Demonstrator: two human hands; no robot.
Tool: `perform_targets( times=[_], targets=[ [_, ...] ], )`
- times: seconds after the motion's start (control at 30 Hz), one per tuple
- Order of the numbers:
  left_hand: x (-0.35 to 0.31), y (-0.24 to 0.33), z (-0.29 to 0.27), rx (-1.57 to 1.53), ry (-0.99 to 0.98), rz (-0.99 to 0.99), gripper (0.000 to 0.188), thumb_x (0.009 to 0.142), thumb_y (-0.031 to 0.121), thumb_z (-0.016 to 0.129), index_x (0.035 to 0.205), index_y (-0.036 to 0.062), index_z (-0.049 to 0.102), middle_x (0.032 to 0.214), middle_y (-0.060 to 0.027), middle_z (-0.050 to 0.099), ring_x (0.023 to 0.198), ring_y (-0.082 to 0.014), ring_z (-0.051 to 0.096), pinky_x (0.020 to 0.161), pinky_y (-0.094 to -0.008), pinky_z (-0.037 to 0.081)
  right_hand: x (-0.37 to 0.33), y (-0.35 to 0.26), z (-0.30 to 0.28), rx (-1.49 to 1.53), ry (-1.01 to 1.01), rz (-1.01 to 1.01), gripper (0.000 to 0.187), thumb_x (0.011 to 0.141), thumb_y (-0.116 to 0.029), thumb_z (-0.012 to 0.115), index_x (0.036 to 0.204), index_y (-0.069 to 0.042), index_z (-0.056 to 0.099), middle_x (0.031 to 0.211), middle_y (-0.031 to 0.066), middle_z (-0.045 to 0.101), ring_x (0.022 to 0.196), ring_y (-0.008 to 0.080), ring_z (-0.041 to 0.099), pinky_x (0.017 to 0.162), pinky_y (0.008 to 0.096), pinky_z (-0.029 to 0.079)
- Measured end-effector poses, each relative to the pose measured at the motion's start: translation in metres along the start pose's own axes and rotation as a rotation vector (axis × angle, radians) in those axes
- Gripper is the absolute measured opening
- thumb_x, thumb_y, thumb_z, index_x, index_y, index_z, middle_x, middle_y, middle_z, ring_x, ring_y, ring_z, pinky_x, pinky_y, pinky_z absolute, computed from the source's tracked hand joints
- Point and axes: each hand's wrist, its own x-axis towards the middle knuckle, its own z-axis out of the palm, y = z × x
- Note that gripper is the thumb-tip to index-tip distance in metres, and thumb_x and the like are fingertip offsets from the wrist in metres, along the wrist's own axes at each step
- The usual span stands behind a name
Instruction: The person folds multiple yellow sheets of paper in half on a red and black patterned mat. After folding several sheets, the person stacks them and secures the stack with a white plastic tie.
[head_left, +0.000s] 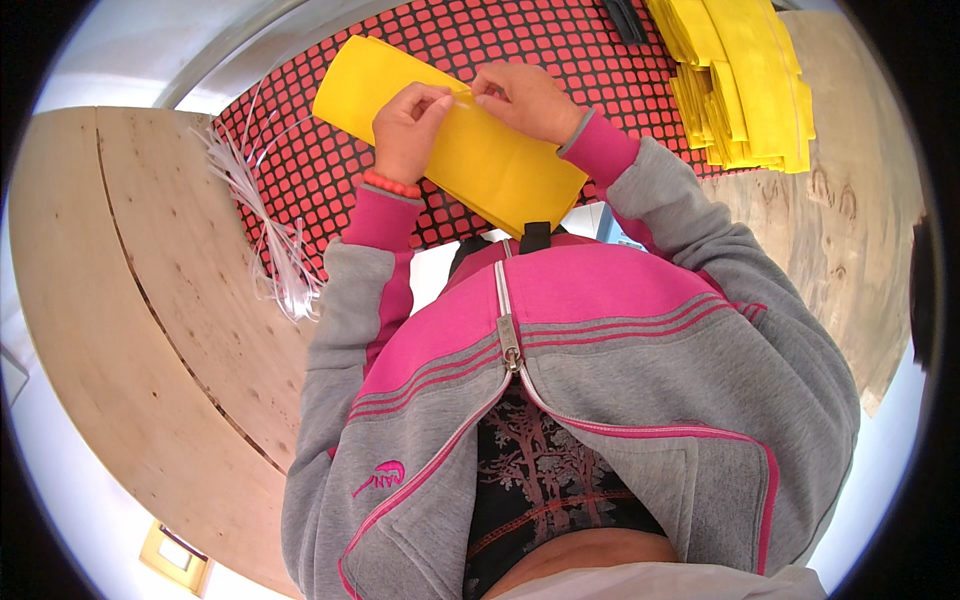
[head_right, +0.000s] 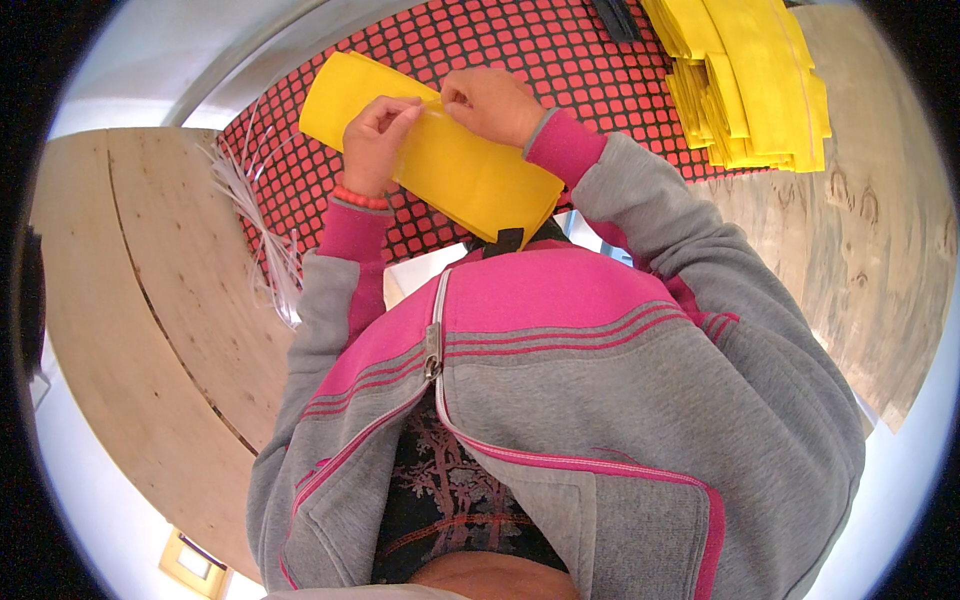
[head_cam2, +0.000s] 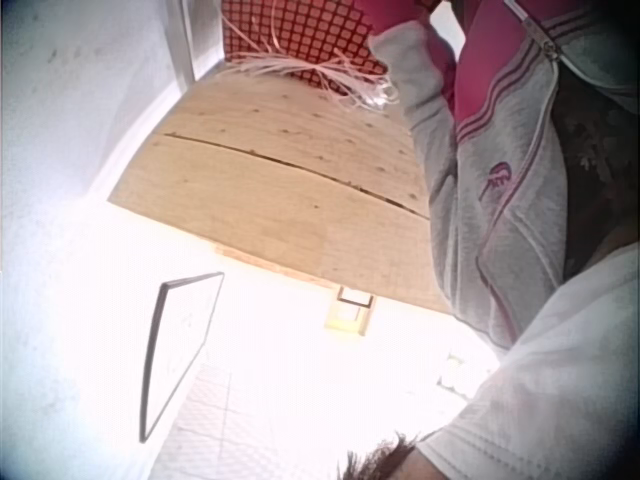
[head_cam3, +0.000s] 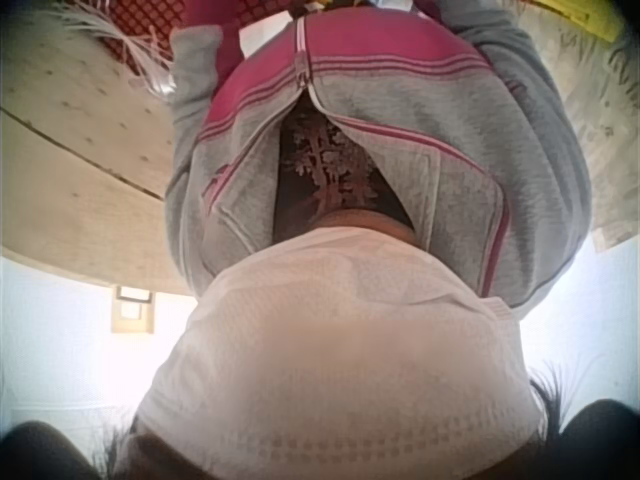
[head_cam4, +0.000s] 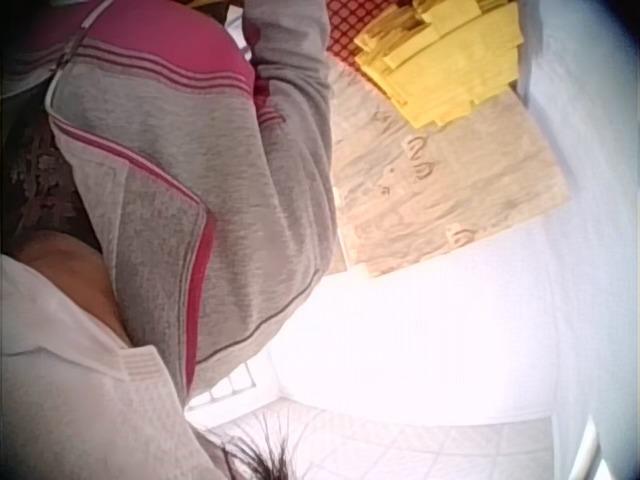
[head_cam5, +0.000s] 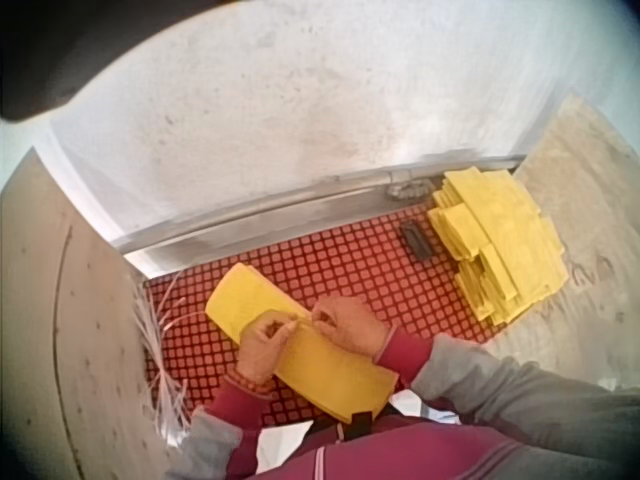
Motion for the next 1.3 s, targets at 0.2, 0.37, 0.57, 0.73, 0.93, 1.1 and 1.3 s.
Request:
perform_targets(
  times=[0.2, 0.37, 0.57, 0.73, 0.93, 1.1, 1.3],
  targets=[
    [-0.010, 0.013, 0.011, 0.585, 0.013, 0.556, 0.006, 0.078, 0.001, 0.065, 0.083, 0.0019, 0.061, 0.108, -0.0121, 0.065, 0.092, -0.0279, 0.065, 0.078, -0.0334, 0.053, 0.014, 0.010, 0.007, 0.299, -0.043, 0.116, 0.024, 0.084, -0.025, 0.062, 0.092, -0.002, 0.066, 0.080, 0.0094, 0.067, 0.074, 0.0217, 0.064, 0.066, 0.0336, 0.049],
    [-0.009, 0.012, 0.013, 0.588, -0.013, 0.626, 0.009, 0.078, -0.002, 0.066, 0.086, -0.0001, 0.061, 0.116, -0.0150, 0.063, 0.102, -0.0282, 0.064, 0.086, -0.0333, 0.051, 0.021, 0.018, 0.012, 0.432, -0.212, 0.228, 0.027, 0.086, -0.028, 0.062, 0.095, -0.004, 0.067, 0.078, 0.0063, 0.066, 0.075, 0.0144, 0.062, 0.069, 0.0298, 0.048],
    [-0.006, 0.010, 0.017, 0.662, 0.048, 0.669, 0.009, 0.077, -0.001, 0.066, 0.083, 0.0005, 0.061, 0.116, -0.0150, 0.063, 0.099, -0.0279, 0.064, 0.083, -0.0335, 0.052, 0.022, 0.017, 0.014, 0.504, -0.162, 0.225, 0.024, 0.085, -0.028, 0.063, 0.085, -0.005, 0.066, 0.076, 0.0062, 0.065, 0.074, 0.0151, 0.062, 0.067, 0.0308, 0.047],
    [-0.014, 0.004, 0.011, 0.834, 0.161, 0.677, 0.004, 0.079, 0.005, 0.064, 0.081, 0.0028, 0.060, 0.102, -0.0103, 0.066, 0.088, -0.0284, 0.065, 0.073, -0.0355, 0.053, 0.019, 0.016, 0.015, 0.022, 0.041, 0.109, 0.017, 0.090, -0.019, 0.059, 0.083, -0.004, 0.061, 0.077, 0.0011, 0.063, 0.071, 0.0105, 0.059, 0.063, 0.0270, 0.046],
    [-0.039, -0.009, 0.006, 0.739, 0.088, 0.628, 0.005, 0.083, 0.005, 0.060, 0.081, 0.0012, 0.058, 0.095, -0.0101, 0.067, 0.072, -0.0234, 0.063, 0.063, -0.0328, 0.050, 0.014, 0.023, 0.022, -0.128, 0.146, 0.168, 0.018, 0.089, -0.021, 0.060, 0.082, -0.004, 0.061, 0.080, 0.0032, 0.067, 0.066, 0.0124, 0.061, 0.060, 0.0274, 0.047],
    [-0.022, -0.009, 0.005, -0.359, 0.006, -0.157, 0.013, 0.094, 0.012, 0.052, 0.086, 0.0029, 0.054, 0.095, -0.0101, 0.067, 0.062, -0.0103, 0.059, 0.057, -0.0221, 0.046, 0.020, 0.022, 0.029, 0.679, 0.114, 0.412, 0.019, 0.092, -0.023, 0.056, 0.083, -0.007, 0.061, 0.082, 0.0030, 0.068, 0.069, 0.0115, 0.063, 0.058, 0.0266, 0.046],
    [-0.012, -0.017, 0.011, -0.310, -0.021, -0.290, 0.013, 0.096, 0.017, 0.051, 0.092, 0.0055, 0.055, 0.083, -0.0054, 0.064, 0.057, -0.0066, 0.052, 0.055, -0.0182, 0.042, 0.030, 0.028, 0.021, 0.967, -0.213, 0.562, 0.018, 0.092, -0.020, 0.054, 0.084, -0.006, 0.061, 0.080, 0.0002, 0.063, 0.066, 0.0079, 0.057, 0.058, 0.0233, 0.045]
  ],
)
